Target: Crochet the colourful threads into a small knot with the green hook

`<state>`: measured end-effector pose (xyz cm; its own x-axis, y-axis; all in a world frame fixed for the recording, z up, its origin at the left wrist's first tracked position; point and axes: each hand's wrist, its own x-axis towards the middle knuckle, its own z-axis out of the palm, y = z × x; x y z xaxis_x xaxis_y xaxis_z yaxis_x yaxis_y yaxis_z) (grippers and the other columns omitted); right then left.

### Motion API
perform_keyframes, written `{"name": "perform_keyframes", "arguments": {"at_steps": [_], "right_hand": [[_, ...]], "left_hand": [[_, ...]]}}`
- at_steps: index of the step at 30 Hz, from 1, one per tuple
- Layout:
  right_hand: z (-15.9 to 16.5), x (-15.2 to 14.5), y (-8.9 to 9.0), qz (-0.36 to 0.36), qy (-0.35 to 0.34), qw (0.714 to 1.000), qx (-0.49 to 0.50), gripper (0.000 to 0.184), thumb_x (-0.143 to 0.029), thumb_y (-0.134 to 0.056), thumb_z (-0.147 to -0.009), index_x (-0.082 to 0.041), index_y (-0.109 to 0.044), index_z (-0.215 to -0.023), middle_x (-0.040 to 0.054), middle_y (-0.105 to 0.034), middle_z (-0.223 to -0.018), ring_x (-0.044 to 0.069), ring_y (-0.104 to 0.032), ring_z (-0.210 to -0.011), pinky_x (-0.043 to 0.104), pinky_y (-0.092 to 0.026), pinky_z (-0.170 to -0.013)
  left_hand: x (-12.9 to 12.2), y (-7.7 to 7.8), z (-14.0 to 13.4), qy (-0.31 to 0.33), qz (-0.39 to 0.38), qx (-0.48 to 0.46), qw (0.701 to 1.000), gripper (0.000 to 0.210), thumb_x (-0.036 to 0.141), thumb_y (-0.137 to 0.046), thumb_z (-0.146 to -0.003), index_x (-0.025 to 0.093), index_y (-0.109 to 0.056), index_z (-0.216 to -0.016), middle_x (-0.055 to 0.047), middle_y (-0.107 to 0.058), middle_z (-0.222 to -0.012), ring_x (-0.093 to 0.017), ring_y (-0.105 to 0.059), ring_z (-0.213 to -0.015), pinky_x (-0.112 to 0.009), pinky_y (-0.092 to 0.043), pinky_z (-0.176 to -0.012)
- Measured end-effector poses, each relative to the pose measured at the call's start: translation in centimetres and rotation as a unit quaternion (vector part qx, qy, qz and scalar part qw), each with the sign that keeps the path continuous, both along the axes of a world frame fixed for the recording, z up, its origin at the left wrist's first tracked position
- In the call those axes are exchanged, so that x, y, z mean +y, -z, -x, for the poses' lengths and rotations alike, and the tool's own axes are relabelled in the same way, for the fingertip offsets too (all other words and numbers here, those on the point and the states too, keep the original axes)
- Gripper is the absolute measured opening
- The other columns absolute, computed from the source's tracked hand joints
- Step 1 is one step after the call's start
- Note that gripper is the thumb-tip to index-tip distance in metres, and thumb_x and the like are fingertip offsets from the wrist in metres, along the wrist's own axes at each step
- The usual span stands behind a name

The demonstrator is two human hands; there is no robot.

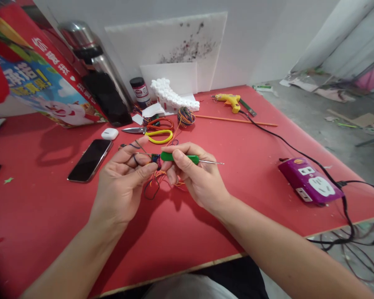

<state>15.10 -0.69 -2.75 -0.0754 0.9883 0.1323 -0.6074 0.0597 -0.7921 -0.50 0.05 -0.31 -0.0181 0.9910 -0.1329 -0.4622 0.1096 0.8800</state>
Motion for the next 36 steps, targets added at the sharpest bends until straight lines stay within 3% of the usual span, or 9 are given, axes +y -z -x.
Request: {"name": "perform_keyframes", "arguments": {"at_steps": [6,12,20,23,28,33,36], "right_hand": [[0.1,0.3,0.1,0.006,-0.006,1.0,-0.021,0.023,-0.042,-0.087,-0.09,-0.022,-0.081,-0.099,-0.002,-0.075,-0.072,0.01,-0.062,-0.051,0.024,-0.054,-0.052],[0.1,0.2,0.1,0.006,-0.033,0.999,0.01,0.019,-0.039,-0.086,-0.091,-0.022,-0.083,-0.099,-0.0014,-0.077,-0.075,0.008,-0.063,-0.051,0.022,-0.053,-0.052],[0.2,0.3,0.0,0.012,-0.027,0.999,0.013,0.02,-0.039,-0.087,-0.091,-0.022,-0.083,-0.1,-0.0013,-0.077,-0.077,0.008,-0.063,-0.053,0.022,-0.055,-0.055],[0.2,0.1,0.1,0.005,-0.039,0.999,0.012,0.018,-0.039,-0.086,-0.093,-0.023,-0.083,-0.101,-0.001,-0.078,-0.077,0.008,-0.064,-0.054,0.022,-0.055,-0.055],[-0.1,-0.3,0.3,-0.034,-0.081,0.996,-0.009,0.015,-0.036,-0.084,-0.097,-0.024,-0.085,-0.106,0.0013,-0.082,-0.082,0.01,-0.071,-0.058,0.023,-0.055,-0.057],[-0.2,0.0,0.1,0.001,-0.004,1.0,-0.008,0.017,-0.037,-0.088,-0.092,-0.023,-0.085,-0.101,-0.0006,-0.08,-0.076,0.009,-0.07,-0.055,0.02,-0.053,-0.054],[-0.1,0.2,-0.1,0.008,0.0,1.0,-0.01,0.02,-0.039,-0.088,-0.089,-0.022,-0.083,-0.099,-0.0013,-0.078,-0.074,0.01,-0.067,-0.053,0.023,-0.055,-0.052]], "left_hand": [[0.2,0.2,0.2,0.015,-0.014,0.002,1.0,0.051,0.011,-0.102,-0.059,0.024,-0.086,-0.106,0.005,-0.073,-0.075,-0.006,-0.069,-0.069,-0.012,-0.06,-0.068],[0.4,-0.1,0.6,0.049,-0.037,0.004,0.998,0.027,0.02,-0.094,-0.075,0.023,-0.089,-0.102,-0.003,-0.082,-0.096,-0.01,-0.069,-0.065,-0.019,-0.061,-0.057],[0.6,-0.1,0.4,0.006,-0.022,0.017,1.0,0.037,0.007,-0.097,-0.061,0.023,-0.09,-0.094,0.001,-0.075,-0.076,-0.007,-0.066,-0.068,-0.011,-0.059,-0.063],[0.7,0.0,0.5,0.01,-0.021,0.017,1.0,0.037,0.008,-0.097,-0.061,0.025,-0.09,-0.093,0.003,-0.073,-0.073,-0.006,-0.061,-0.059,-0.015,-0.058,-0.059],[1.1,0.2,0.5,0.017,0.005,-0.013,1.0,0.05,0.014,-0.106,-0.046,0.021,-0.09,-0.093,0.003,-0.069,-0.067,-0.007,-0.064,-0.064,-0.015,-0.059,-0.064],[0.6,0.2,0.1,0.026,0.015,-0.024,0.999,0.053,0.015,-0.108,-0.047,0.023,-0.089,-0.096,0.004,-0.072,-0.069,-0.007,-0.065,-0.067,-0.013,-0.058,-0.068],[0.4,0.1,0.2,0.022,0.001,-0.013,1.0,0.052,0.015,-0.107,-0.051,0.024,-0.089,-0.098,0.004,-0.072,-0.07,-0.007,-0.064,-0.069,-0.012,-0.057,-0.068]]}}
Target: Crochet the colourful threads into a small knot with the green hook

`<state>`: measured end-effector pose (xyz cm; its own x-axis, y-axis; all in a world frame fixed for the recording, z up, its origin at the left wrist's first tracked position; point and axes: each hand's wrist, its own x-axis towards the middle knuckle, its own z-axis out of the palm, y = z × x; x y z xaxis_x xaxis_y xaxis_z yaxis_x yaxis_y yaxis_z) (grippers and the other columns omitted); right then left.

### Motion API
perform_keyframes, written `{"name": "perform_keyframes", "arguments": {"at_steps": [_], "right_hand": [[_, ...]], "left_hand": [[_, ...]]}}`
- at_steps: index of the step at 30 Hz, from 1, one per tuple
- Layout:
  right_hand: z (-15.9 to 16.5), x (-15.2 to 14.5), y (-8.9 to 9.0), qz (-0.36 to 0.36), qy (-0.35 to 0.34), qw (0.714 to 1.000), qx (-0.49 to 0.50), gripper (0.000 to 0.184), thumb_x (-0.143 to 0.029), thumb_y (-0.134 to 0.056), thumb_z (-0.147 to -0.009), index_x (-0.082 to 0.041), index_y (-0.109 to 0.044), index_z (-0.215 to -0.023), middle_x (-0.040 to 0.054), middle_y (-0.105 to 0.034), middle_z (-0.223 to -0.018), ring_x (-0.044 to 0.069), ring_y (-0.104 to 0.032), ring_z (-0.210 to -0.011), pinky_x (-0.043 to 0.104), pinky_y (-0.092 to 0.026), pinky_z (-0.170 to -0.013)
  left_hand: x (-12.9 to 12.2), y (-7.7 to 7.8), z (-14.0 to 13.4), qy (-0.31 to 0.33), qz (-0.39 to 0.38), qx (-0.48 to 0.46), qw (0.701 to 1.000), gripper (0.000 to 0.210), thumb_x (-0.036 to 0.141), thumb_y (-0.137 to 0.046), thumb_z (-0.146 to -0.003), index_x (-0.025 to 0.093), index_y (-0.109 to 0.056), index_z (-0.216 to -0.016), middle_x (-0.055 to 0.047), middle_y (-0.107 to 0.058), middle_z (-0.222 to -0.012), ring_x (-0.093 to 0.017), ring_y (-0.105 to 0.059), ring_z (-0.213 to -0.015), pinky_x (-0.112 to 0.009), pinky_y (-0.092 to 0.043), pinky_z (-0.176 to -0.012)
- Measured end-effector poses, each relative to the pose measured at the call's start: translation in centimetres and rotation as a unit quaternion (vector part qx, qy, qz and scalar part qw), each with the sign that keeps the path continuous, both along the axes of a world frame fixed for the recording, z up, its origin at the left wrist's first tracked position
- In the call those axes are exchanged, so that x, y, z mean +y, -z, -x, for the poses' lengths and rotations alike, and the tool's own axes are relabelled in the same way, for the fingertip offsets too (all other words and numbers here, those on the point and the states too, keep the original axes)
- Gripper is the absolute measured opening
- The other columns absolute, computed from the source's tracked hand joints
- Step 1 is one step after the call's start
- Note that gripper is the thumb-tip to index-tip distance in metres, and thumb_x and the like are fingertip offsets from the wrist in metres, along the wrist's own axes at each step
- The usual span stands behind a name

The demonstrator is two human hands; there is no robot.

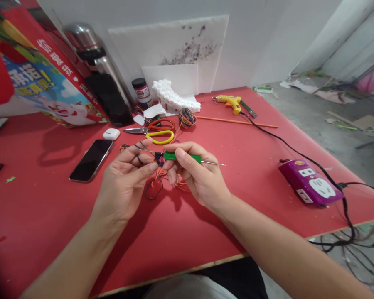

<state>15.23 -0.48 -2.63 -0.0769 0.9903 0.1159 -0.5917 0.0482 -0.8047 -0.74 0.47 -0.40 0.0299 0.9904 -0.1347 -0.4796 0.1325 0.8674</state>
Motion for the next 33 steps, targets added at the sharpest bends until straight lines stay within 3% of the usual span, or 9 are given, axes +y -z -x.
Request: {"name": "perform_keyframes", "arguments": {"at_steps": [6,11,17,25,30,33], "right_hand": [[0.1,0.0,-0.1,0.011,-0.014,1.0,0.007,0.022,-0.039,-0.09,-0.088,-0.022,-0.082,-0.099,-0.0012,-0.078,-0.074,0.011,-0.066,-0.053,0.025,-0.056,-0.053],[0.4,-0.2,0.2,0.013,-0.032,0.999,0.013,0.023,-0.039,-0.089,-0.089,-0.021,-0.081,-0.101,-0.0008,-0.079,-0.075,0.01,-0.066,-0.052,0.023,-0.052,-0.05],[0.3,-0.5,0.2,-0.016,-0.032,0.999,-0.005,0.019,-0.037,-0.085,-0.094,-0.021,-0.081,-0.103,0.0002,-0.079,-0.077,0.011,-0.071,-0.057,0.025,-0.056,-0.056],[0.9,-1.2,0.5,-0.069,0.074,0.988,-0.12,0.019,-0.039,-0.077,-0.101,-0.022,-0.08,-0.107,-0.0003,-0.073,-0.077,0.011,-0.062,-0.057,0.027,-0.053,-0.056],[1.7,-2.3,1.3,-0.125,0.177,0.943,-0.251,0.018,-0.033,-0.067,-0.108,-0.027,-0.078,-0.12,0.0042,-0.077,-0.1,0.014,-0.068,-0.077,0.031,-0.061,-0.075],[1.7,-2.6,1.6,-0.178,0.197,0.918,-0.296,0.023,-0.03,-0.064,-0.109,-0.03,-0.076,-0.129,0.0066,-0.077,-0.111,0.018,-0.07,-0.086,0.038,-0.063,-0.086]], "left_hand": [[-0.1,-0.3,0.5,0.021,-0.018,0.02,0.999,0.043,0.014,-0.102,-0.062,0.023,-0.089,-0.102,0.0,-0.076,-0.086,-0.008,-0.067,-0.077,-0.014,-0.06,-0.071],[0.0,-0.4,0.3,0.027,-0.022,0.016,0.999,0.038,0.012,-0.099,-0.065,0.024,-0.087,-0.099,0.001,-0.076,-0.076,-0.013,-0.07,-0.066,-0.023,-0.062,-0.061],[0.1,-0.3,0.1,0.013,0.012,-0.004,1.0,0.047,0.008,-0.1,-0.057,0.021,-0.084,-0.099,0.004,-0.075,-0.068,-0.01,-0.071,-0.066,-0.019,-0.06,-0.07],[-1.0,0.3,-1.1,-0.061,-0.006,0.035,0.997,0.049,0.012,-0.097,-0.066,0.023,-0.084,-0.111,0.007,-0.07,-0.074,-0.007,-0.067,-0.067,-0.016,-0.057,-0.069],[-1.3,0.2,-1.4,-0.066,-0.006,0.02,0.998,0.051,0.013,-0.098,-0.067,0.023,-0.083,-0.115,0.006,-0.073,-0.075,-0.007,-0.065,-0.065,-0.015,-0.055,-0.064],[-0.9,-0.1,-1.2,-0.04,0.0,-0.011,0.999,0.048,0.011,-0.099,-0.064,0.021,-0.082,-0.108,0.006,-0.072,-0.073,-0.007,-0.066,-0.065,-0.016,-0.057,-0.068]]}}
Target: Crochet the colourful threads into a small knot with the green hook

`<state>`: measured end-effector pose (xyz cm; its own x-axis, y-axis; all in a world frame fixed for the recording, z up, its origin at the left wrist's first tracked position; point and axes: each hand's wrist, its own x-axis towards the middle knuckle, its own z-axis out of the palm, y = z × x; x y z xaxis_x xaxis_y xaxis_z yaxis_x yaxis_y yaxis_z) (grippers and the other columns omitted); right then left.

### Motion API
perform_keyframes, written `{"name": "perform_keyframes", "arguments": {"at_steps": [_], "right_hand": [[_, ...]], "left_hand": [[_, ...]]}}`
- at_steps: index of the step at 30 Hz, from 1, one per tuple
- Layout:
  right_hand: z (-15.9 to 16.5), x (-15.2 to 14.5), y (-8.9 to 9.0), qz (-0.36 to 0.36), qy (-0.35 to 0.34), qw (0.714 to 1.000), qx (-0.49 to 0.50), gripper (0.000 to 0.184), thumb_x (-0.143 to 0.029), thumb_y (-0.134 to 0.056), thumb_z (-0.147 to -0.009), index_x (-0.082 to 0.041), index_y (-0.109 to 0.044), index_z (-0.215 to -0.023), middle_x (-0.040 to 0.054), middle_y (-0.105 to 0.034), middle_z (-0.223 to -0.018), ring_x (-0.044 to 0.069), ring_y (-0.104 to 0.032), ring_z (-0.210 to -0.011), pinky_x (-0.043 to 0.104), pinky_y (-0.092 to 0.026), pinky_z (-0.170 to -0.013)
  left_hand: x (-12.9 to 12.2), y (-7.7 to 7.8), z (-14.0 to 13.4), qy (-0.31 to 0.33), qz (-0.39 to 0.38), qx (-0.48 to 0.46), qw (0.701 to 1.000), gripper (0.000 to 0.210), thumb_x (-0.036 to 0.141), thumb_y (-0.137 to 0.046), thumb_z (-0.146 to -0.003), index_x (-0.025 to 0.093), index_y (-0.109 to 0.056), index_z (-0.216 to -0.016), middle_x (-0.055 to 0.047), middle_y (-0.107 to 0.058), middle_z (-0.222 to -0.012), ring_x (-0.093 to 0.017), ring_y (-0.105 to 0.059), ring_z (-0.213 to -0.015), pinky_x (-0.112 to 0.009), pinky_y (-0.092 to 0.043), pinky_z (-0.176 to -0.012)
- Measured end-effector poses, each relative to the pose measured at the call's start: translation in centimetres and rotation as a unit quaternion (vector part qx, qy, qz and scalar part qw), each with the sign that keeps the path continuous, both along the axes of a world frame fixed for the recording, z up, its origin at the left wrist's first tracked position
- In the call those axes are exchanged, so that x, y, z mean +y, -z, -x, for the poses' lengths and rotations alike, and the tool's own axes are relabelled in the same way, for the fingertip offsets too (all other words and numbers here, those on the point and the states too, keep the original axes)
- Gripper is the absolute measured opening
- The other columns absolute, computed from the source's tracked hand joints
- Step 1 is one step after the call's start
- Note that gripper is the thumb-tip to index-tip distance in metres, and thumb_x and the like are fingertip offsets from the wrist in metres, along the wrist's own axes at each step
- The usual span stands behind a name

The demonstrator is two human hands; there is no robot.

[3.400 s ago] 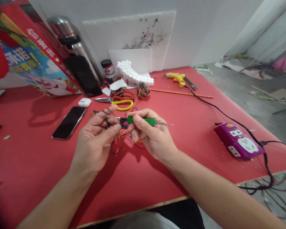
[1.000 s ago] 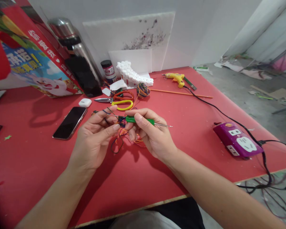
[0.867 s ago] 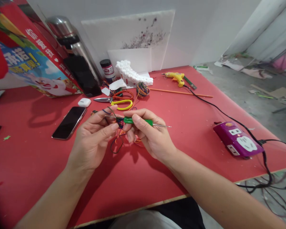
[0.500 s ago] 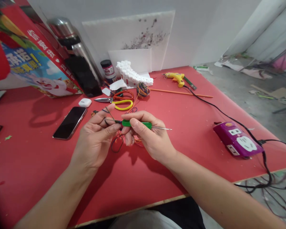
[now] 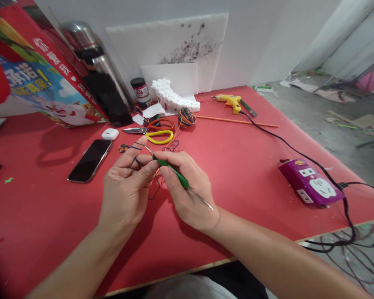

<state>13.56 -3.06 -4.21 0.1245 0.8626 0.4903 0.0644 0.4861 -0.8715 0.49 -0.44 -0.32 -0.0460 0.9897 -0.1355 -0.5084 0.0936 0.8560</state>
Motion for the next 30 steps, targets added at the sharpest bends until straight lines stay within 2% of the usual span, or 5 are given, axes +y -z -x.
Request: {"name": "perform_keyframes", "arguments": {"at_steps": [4,7,12,21,30], "right_hand": [[-0.5,0.3,-0.2,-0.043,-0.056,0.997,-0.008,0.03,-0.027,-0.063,-0.109,-0.03,-0.074,-0.137,0.006,-0.075,-0.103,0.017,-0.069,-0.076,0.038,-0.064,-0.077],[-0.7,0.5,-0.5,-0.03,-0.081,0.996,0.025,0.027,-0.028,-0.065,-0.108,-0.028,-0.076,-0.133,0.0052,-0.074,-0.097,0.016,-0.068,-0.07,0.035,-0.064,-0.069],[-0.8,0.6,-0.8,0.013,-0.096,0.992,0.078,0.02,-0.031,-0.07,-0.106,-0.026,-0.08,-0.123,0.0041,-0.077,-0.09,0.014,-0.071,-0.066,0.029,-0.063,-0.059],[-1.4,0.7,-1.1,0.003,-0.095,0.993,0.066,0.02,-0.031,-0.07,-0.105,-0.024,-0.083,-0.119,0.0051,-0.075,-0.085,0.015,-0.068,-0.065,0.029,-0.06,-0.056],[-1.9,0.6,-1.2,0.007,-0.1,0.993,0.065,0.021,-0.028,-0.069,-0.106,-0.027,-0.083,-0.122,0.0047,-0.074,-0.087,0.014,-0.066,-0.065,0.028,-0.055,-0.055]], "left_hand": [[0.7,-0.6,0.8,0.058,0.007,-0.041,0.997,0.047,0.01,-0.103,-0.055,0.019,-0.081,-0.096,0.007,-0.07,-0.069,-0.007,-0.066,-0.065,-0.017,-0.058,-0.07],[1.0,-0.9,1.4,0.069,0.004,-0.038,0.997,0.045,0.01,-0.103,-0.053,0.018,-0.081,-0.091,0.006,-0.069,-0.069,-0.008,-0.064,-0.065,-0.017,-0.058,-0.068],[1.3,-1.2,2.0,0.076,0.014,-0.024,0.997,0.05,0.007,-0.103,-0.051,0.018,-0.083,-0.095,0.005,-0.068,-0.069,-0.006,-0.063,-0.067,-0.013,-0.056,-0.07],[1.3,-1.3,2.4,0.075,-0.021,0.037,0.996,0.051,0.007,-0.101,-0.056,0.019,-0.086,-0.103,0.005,-0.066,-0.072,-0.006,-0.061,-0.067,-0.014,-0.055,-0.068],[1.3,-1.7,2.6,0.06,-0.042,0.068,0.995,0.045,0.01,-0.101,-0.057,0.02,-0.086,-0.098,0.004,-0.066,-0.071,-0.007,-0.058,-0.065,-0.016,-0.053,-0.063]]}}
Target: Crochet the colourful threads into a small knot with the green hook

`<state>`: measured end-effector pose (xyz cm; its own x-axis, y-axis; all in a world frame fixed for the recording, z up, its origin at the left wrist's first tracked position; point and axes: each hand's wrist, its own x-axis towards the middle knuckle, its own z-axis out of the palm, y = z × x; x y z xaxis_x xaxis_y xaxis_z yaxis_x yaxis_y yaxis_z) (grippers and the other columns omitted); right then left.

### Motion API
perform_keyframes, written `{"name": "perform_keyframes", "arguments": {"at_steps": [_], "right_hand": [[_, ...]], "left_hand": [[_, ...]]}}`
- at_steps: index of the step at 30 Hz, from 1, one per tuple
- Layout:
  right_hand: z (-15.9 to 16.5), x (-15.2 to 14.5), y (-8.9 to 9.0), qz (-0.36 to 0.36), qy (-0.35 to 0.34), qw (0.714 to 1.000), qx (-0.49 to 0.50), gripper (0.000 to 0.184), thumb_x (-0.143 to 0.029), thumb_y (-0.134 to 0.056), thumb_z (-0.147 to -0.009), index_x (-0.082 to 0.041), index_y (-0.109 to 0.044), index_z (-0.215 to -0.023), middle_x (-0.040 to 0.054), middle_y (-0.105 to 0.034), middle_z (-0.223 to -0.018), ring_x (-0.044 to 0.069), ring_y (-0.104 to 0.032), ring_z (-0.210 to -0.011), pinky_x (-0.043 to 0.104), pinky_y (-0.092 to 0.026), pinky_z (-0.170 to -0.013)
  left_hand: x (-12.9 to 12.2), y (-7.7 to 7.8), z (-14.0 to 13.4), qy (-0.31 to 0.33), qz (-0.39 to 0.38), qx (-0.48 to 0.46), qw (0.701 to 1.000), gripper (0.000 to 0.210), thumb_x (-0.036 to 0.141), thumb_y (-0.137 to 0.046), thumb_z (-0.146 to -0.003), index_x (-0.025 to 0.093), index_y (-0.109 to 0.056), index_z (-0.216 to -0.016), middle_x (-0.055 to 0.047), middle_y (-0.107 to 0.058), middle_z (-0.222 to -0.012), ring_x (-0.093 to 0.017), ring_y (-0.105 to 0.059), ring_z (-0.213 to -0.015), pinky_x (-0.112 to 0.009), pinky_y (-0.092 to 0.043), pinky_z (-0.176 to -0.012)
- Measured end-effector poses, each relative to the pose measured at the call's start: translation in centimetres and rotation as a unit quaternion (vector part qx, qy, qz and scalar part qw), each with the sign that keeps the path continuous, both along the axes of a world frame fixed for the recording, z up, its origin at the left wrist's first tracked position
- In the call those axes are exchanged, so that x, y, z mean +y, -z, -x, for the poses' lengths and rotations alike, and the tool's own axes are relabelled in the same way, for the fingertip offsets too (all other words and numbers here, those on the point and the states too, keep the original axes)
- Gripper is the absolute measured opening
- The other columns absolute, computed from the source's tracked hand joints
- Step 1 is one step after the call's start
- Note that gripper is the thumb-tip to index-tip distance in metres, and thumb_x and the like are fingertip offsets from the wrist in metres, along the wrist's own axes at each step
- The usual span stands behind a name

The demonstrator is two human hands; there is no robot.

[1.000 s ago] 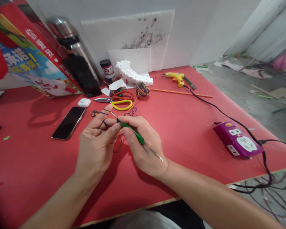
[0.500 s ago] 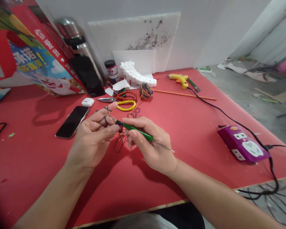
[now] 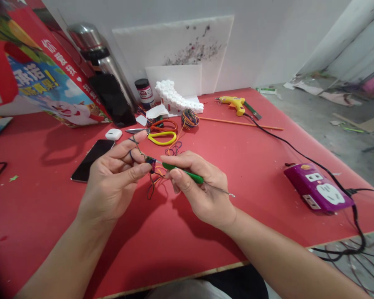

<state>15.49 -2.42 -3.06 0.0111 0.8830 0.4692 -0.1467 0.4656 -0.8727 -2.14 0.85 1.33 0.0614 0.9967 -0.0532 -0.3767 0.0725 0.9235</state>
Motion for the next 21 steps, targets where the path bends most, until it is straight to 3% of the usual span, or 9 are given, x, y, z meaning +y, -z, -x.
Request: {"name": "perform_keyframes", "arguments": {"at_steps": [21], "right_hand": [[-1.7,0.6,-0.7,-0.023,-0.014,0.999,-0.019,0.019,-0.026,-0.073,-0.103,-0.025,-0.087,-0.116,0.0061,-0.075,-0.081,0.017,-0.065,-0.066,0.029,-0.05,-0.054]], "left_hand": [[0.4,0.0,1.0,0.047,-0.041,0.029,0.998,0.046,0.006,-0.096,-0.067,0.023,-0.089,-0.109,0.003,-0.068,-0.07,-0.005,-0.061,-0.067,-0.012,-0.053,-0.065]]}}
